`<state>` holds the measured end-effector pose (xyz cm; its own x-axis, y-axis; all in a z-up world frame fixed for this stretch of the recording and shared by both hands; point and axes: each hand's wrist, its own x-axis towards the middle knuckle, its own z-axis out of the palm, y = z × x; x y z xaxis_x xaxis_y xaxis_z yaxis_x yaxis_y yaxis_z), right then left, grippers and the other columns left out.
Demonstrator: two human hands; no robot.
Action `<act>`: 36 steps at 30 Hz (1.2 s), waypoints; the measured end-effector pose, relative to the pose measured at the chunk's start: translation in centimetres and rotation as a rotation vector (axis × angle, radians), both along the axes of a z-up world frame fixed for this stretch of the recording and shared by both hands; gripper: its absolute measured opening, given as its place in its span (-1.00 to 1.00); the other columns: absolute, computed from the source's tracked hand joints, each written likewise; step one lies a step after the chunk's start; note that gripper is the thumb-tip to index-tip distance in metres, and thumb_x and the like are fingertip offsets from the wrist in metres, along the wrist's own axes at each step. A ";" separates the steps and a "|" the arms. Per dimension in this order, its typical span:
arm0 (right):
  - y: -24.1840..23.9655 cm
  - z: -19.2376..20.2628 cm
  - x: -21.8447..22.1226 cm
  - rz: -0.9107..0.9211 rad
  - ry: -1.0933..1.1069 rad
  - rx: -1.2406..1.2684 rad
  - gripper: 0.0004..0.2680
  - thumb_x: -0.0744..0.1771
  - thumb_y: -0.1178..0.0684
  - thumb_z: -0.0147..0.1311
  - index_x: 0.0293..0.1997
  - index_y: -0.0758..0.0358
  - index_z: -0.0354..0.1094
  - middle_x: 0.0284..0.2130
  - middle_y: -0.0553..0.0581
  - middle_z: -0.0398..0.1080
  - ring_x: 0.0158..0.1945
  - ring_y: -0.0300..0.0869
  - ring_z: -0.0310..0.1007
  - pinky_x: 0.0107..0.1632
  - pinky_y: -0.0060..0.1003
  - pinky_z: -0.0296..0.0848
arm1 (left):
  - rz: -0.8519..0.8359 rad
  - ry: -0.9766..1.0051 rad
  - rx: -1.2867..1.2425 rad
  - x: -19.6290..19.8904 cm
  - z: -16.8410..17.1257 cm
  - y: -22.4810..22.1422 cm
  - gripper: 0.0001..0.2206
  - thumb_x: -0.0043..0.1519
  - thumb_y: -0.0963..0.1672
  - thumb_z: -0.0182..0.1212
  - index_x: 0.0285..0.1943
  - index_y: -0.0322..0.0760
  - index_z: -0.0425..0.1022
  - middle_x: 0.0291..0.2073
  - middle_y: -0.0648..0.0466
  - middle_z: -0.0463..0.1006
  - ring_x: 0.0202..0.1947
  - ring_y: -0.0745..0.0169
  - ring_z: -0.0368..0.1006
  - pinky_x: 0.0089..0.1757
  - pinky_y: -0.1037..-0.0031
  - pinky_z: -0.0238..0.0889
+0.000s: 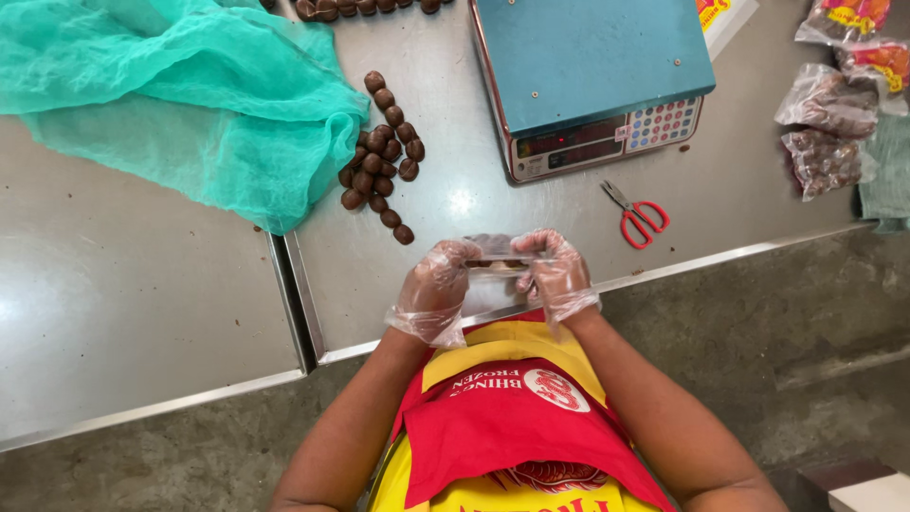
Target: The person places small sausages into plastic bags, weighs them on a digital scale, and ties the bags closed while wearing gloves.
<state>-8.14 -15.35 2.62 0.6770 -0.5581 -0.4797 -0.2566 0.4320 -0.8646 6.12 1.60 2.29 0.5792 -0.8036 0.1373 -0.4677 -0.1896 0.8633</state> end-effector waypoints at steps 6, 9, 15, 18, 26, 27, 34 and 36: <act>-1.8 2.3 -0.6 0.060 0.194 0.102 -0.89 0.34 0.29 0.00 -0.10 0.26 0.35 -0.25 0.08 0.52 -0.57 -0.33 0.37 -0.56 -0.47 0.33 | -0.127 -0.063 0.164 0.6 3.9 -1.4 -0.82 0.27 -0.22 0.07 -0.04 -0.27 0.58 -0.17 -0.10 0.63 -0.19 -0.06 0.60 -0.13 0.27 0.47; -2.6 1.3 -1.1 0.117 0.135 0.085 -0.91 0.35 0.26 0.06 -0.08 0.26 0.37 -0.29 0.07 0.50 -0.56 -0.34 0.37 -0.54 -0.47 0.37 | -0.146 -0.344 0.211 -0.1 6.0 -1.8 -0.76 0.23 -0.05 0.16 -0.06 -0.27 0.55 -0.20 -0.11 0.63 -0.17 -0.09 0.58 -0.13 0.18 0.42; -4.0 -0.5 -1.3 0.142 -0.001 0.157 -0.86 0.29 0.26 0.09 -0.09 0.31 0.38 -0.30 0.07 0.53 -0.53 -0.31 0.43 -0.46 -0.41 0.49 | -0.323 -0.342 0.539 -2.6 2.0 -6.3 -0.54 0.21 0.14 0.17 0.04 -0.23 0.48 -0.26 -0.05 0.63 -0.26 -0.01 0.58 -0.22 0.21 0.43; -6.1 -0.6 -2.5 0.103 0.052 0.146 -0.83 0.30 0.21 0.22 -0.07 0.29 0.38 -0.36 0.18 0.50 -0.54 -0.27 0.40 -0.50 -0.37 0.40 | -0.429 -0.297 0.619 -1.9 -2.0 -8.0 -0.74 0.43 0.01 0.06 0.06 -0.18 0.51 -0.30 -0.03 0.63 -0.34 0.04 0.56 -0.26 0.25 0.43; -13.2 -8.5 -13.6 0.372 0.391 -0.512 -0.85 0.29 0.10 0.24 -0.09 0.24 0.48 -0.25 0.08 0.58 -0.18 -0.22 0.58 -0.04 -0.31 0.56 | -0.062 1.408 -0.289 3.9 -2.3 -14.8 -0.76 0.13 -0.14 0.27 -0.01 -0.15 0.55 -0.06 0.11 0.61 -0.02 0.21 0.53 -0.04 0.30 0.52; -13.3 -9.5 -14.9 0.385 0.444 -0.473 -0.84 0.27 0.11 0.25 -0.10 0.24 0.50 -0.27 0.07 0.59 -0.18 -0.20 0.59 -0.04 -0.31 0.57 | -0.219 1.384 -0.601 4.9 -2.8 -16.2 -0.73 0.11 -0.14 0.30 0.01 -0.09 0.53 0.03 0.16 0.58 0.10 0.28 0.49 0.11 0.36 0.48; -15.3 -11.5 -16.4 0.212 0.410 -0.251 -0.85 0.27 0.14 0.21 -0.12 0.27 0.47 -0.34 0.05 0.51 -0.28 -0.24 0.49 -0.17 -0.29 0.53 | 0.220 1.411 -0.470 15.4 -8.2 -29.7 -0.75 0.31 -0.01 0.08 -0.04 -0.19 0.55 -0.18 0.08 0.60 -0.21 0.41 0.49 -0.25 0.62 0.39; -15.6 -12.0 -16.1 0.091 0.318 -0.094 -0.87 0.27 0.17 0.19 -0.14 0.29 0.46 -0.37 0.04 0.47 -0.34 -0.25 0.45 -0.21 -0.31 0.51 | 0.303 1.401 -0.555 19.0 -10.0 -29.2 -0.81 0.38 -0.08 0.17 -0.04 -0.30 0.53 -0.20 0.03 0.59 -0.23 0.31 0.49 -0.22 0.55 0.43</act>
